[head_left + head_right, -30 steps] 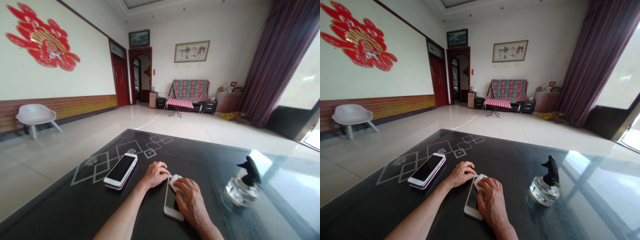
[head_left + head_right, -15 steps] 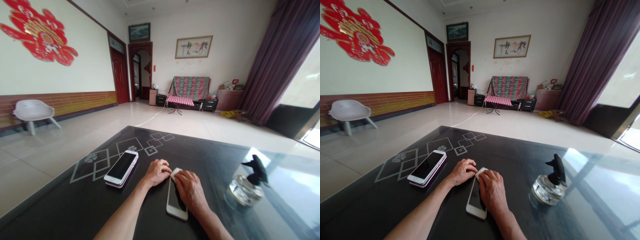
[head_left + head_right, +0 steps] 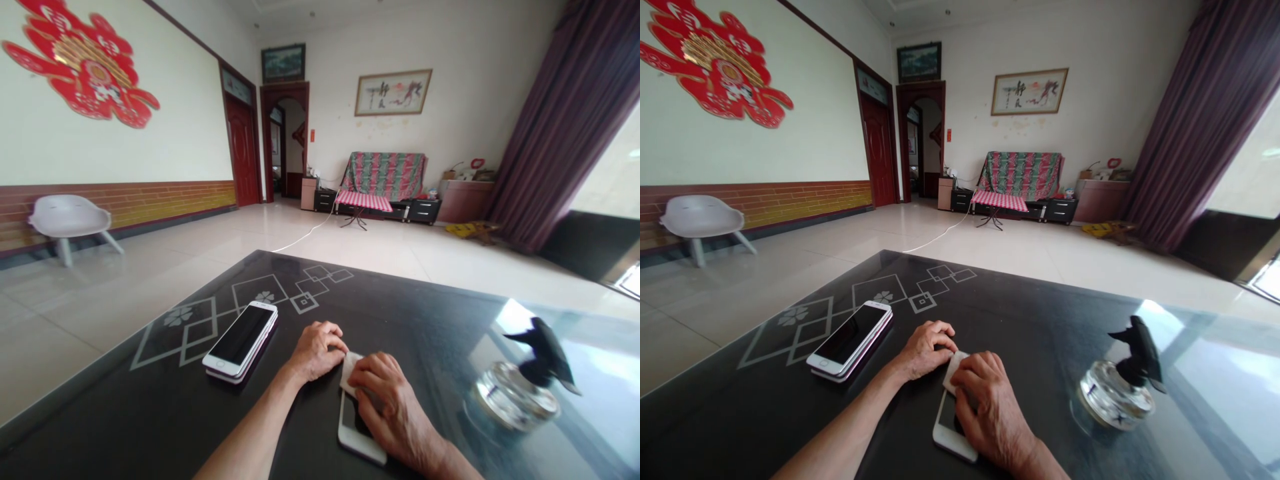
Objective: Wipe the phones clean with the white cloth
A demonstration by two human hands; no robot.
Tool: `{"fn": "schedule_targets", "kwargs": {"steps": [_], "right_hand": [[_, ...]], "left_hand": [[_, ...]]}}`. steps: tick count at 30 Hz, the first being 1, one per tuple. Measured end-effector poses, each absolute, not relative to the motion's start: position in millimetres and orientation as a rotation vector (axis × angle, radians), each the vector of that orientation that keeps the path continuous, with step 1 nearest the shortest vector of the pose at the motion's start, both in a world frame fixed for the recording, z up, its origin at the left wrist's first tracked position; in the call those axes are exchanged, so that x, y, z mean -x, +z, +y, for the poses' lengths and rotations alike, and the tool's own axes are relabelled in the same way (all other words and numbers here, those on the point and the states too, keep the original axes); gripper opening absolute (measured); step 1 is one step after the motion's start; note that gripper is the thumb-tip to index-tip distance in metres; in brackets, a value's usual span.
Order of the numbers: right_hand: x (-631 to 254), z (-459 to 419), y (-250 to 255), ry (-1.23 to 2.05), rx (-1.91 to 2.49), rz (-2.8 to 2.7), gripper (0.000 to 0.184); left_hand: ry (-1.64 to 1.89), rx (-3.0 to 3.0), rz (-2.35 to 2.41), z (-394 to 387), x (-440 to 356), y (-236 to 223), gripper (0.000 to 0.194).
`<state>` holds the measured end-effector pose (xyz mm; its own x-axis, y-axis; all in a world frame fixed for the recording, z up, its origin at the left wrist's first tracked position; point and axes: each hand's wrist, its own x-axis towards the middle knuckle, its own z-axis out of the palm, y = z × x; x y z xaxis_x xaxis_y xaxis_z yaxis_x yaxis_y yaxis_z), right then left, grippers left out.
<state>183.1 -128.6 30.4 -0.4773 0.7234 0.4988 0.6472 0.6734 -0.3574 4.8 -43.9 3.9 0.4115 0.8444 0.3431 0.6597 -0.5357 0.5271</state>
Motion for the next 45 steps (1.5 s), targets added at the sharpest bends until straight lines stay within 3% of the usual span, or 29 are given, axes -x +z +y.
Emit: {"fn": "schedule_targets", "kwargs": {"steps": [16,45], "right_hand": [[-180.1,-110.5,19.7,-0.155,1.36,-2.177,0.02],[-171.3,-122.2,37.6,-0.036,1.251,-2.397,0.018]], "left_hand": [[0.835,-2.368,1.306,-40.6,-4.9,0.0,0.015],[0.834,-2.379,1.313,-41.6,-4.4,2.7,0.016]]}}
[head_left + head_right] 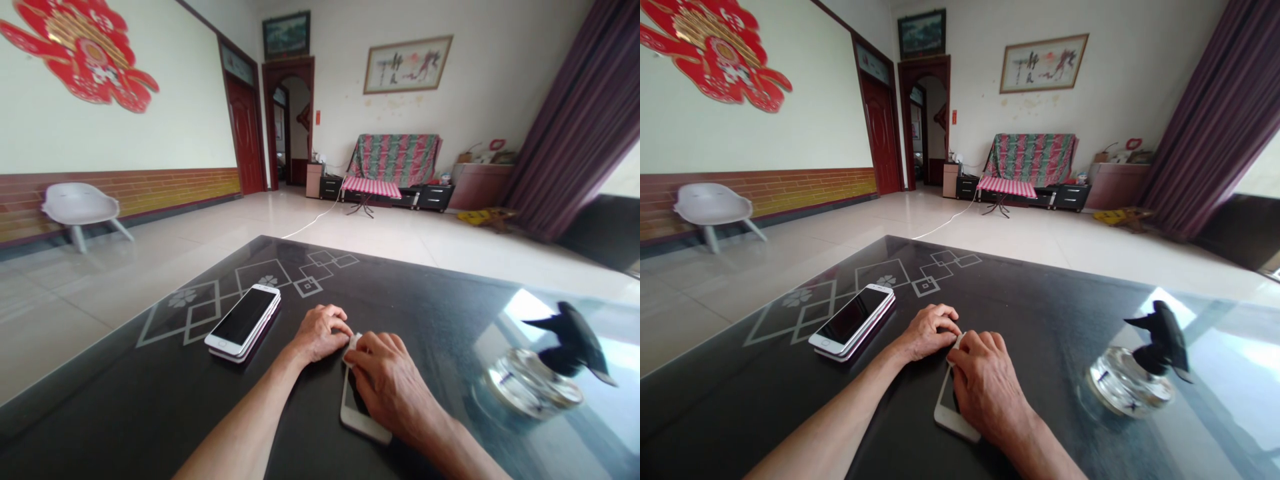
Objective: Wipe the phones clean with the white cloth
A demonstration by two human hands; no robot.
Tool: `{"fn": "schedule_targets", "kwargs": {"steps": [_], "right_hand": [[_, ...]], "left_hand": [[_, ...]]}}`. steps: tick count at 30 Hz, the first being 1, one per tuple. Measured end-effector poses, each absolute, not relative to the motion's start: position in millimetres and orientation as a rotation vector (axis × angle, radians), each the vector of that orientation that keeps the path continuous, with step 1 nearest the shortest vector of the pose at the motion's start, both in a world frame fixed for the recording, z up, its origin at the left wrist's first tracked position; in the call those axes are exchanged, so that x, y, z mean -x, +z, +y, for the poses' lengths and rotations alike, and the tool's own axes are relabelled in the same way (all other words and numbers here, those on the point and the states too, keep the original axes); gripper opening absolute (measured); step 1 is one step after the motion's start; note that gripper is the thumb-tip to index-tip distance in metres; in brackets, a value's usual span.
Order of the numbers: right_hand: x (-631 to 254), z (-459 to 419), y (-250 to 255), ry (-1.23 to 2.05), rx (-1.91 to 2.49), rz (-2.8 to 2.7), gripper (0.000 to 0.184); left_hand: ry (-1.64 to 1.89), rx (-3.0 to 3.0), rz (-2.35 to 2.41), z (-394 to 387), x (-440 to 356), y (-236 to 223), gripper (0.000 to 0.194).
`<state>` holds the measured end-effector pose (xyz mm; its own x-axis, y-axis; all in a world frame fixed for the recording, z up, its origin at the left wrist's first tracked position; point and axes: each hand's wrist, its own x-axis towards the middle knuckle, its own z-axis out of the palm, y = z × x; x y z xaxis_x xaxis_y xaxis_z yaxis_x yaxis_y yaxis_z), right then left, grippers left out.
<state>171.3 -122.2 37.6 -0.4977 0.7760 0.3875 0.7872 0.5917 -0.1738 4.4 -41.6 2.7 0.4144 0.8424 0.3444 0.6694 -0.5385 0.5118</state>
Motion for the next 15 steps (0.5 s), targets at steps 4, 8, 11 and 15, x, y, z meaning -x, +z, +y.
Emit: {"fn": "schedule_targets", "kwargs": {"steps": [4,8,11,15], "right_hand": [[-173.2,-115.3,33.3,-0.097,1.349,-2.322,0.02],[-178.4,-109.2,27.8,-0.153,1.422,-2.252,0.02],[-181.1,-110.0,28.1,-0.13,1.391,-2.286,0.02],[-180.1,-113.8,33.0,-0.071,1.319,-2.349,0.021]], "left_hand": [[0.852,-2.383,1.315,-41.0,-4.3,0.8,0.014],[0.86,-2.389,1.317,-40.8,-4.3,0.0,0.013],[0.853,-2.39,1.316,-41.3,-4.5,1.1,0.013],[0.839,-2.387,1.312,-41.7,-4.4,2.9,0.014]]}}
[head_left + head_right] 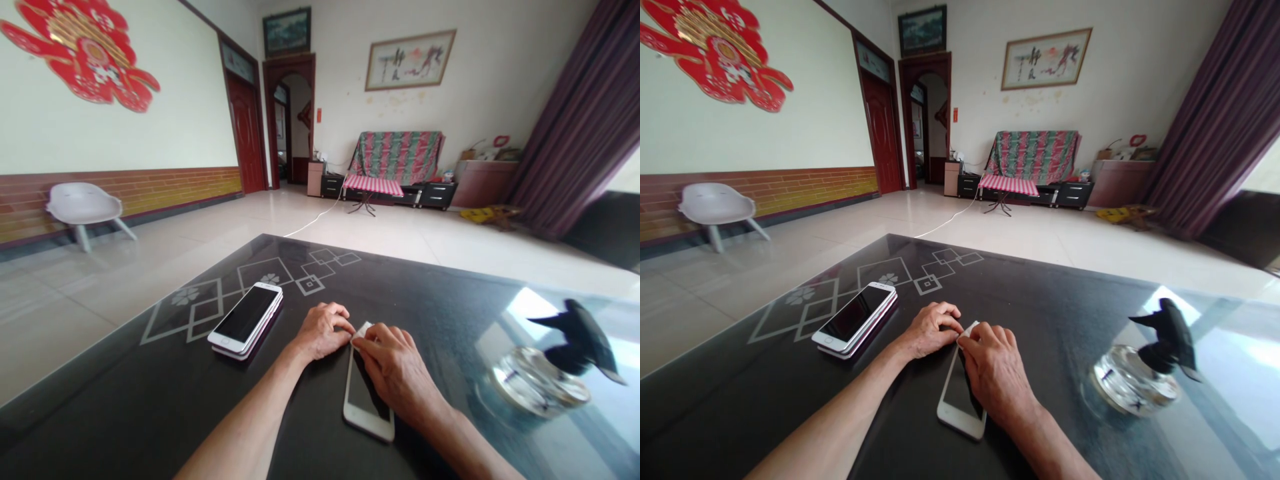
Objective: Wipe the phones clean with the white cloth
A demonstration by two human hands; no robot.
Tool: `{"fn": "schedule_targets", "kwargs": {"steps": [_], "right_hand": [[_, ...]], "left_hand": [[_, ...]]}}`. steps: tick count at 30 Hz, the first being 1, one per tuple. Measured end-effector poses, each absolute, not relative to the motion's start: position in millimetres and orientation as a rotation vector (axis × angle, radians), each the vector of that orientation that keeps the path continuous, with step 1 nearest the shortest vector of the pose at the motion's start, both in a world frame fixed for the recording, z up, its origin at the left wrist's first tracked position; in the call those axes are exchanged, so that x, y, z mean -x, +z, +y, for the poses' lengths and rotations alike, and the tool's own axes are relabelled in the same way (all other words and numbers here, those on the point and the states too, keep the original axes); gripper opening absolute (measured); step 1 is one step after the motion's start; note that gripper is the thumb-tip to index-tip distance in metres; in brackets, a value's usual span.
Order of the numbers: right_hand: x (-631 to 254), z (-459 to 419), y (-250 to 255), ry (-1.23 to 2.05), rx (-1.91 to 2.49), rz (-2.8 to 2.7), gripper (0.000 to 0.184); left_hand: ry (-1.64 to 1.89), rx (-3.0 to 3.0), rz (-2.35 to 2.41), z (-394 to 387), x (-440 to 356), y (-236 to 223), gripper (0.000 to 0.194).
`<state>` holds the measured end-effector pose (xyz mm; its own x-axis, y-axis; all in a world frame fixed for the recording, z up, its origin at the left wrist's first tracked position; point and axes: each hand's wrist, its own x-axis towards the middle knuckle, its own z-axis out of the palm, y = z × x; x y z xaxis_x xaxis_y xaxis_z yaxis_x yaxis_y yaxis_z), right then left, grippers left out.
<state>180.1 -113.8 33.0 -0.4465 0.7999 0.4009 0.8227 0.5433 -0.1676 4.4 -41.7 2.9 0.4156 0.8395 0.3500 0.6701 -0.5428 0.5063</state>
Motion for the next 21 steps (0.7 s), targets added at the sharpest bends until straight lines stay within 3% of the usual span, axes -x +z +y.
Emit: {"fn": "schedule_targets", "kwargs": {"steps": [16,21], "right_hand": [[-166.0,-153.6,48.4,0.394,1.096,-2.514,0.017],[-169.6,-144.8,43.4,0.309,1.156,-2.468,0.019]], "left_hand": [[0.824,-2.378,1.327,-40.7,-4.8,1.9,0.018],[0.811,-2.368,1.329,-42.3,-5.1,4.4,0.018]]}}
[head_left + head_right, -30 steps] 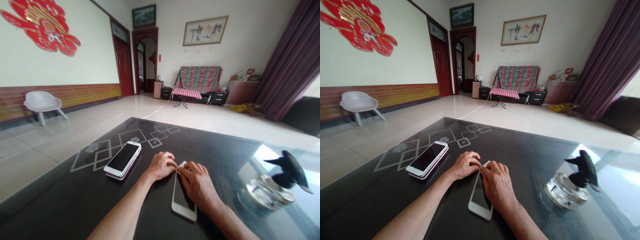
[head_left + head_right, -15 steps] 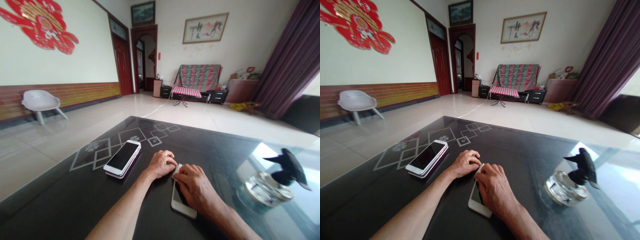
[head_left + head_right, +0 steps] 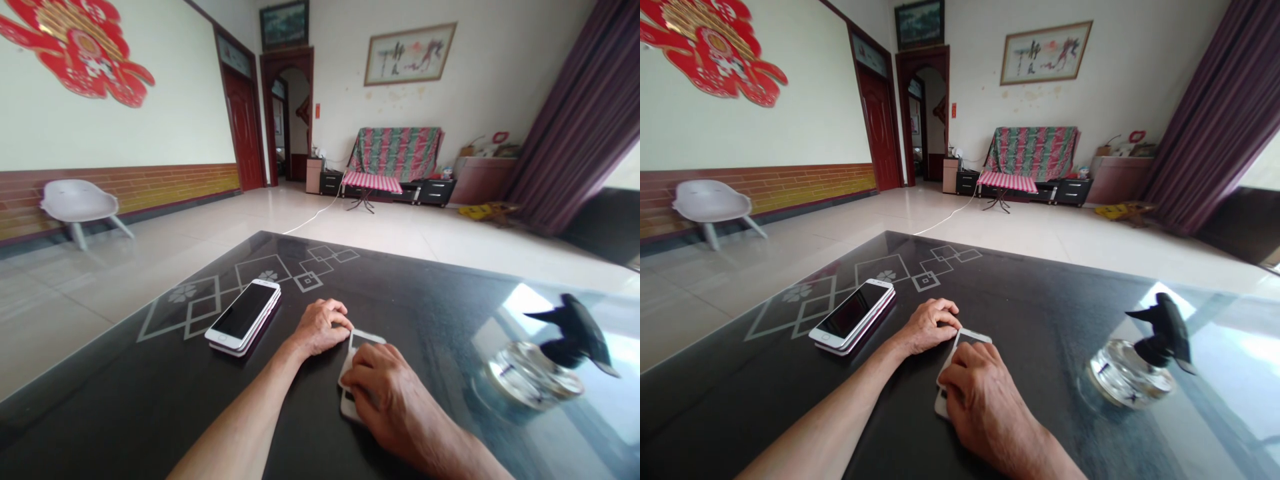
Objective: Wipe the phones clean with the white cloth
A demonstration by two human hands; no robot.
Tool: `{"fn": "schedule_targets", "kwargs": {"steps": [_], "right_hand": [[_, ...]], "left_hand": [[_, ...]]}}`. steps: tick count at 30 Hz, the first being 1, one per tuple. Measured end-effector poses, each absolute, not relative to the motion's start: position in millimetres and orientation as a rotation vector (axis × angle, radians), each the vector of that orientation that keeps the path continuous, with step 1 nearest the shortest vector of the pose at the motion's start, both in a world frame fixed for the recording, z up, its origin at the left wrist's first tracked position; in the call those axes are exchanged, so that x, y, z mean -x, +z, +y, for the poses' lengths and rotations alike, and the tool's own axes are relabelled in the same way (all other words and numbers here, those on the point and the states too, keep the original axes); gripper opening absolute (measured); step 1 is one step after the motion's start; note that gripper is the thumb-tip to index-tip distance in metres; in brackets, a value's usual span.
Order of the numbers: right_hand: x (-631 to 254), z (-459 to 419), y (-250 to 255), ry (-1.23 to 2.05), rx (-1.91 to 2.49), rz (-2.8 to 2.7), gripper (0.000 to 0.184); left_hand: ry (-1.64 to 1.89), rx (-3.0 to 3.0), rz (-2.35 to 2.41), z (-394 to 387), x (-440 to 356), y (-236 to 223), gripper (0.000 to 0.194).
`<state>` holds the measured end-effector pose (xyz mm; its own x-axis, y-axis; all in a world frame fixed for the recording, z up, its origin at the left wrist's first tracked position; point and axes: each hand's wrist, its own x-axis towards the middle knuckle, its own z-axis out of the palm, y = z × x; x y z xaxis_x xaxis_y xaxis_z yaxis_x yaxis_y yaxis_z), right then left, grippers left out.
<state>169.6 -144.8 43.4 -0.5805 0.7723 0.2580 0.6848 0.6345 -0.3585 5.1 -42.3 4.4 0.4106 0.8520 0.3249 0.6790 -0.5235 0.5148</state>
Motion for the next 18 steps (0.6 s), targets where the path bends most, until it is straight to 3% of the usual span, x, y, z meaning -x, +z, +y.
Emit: {"fn": "schedule_targets", "kwargs": {"steps": [5,18], "right_hand": [[-174.1,-137.3,37.5,0.187,1.182,-2.439,0.02],[-168.2,-161.4,61.6,0.411,1.05,-2.638,0.017]], "left_hand": [[0.802,-2.368,1.328,-43.5,-4.5,6.2,0.017],[0.806,-2.382,1.329,-42.7,-4.7,5.1,0.017]]}}
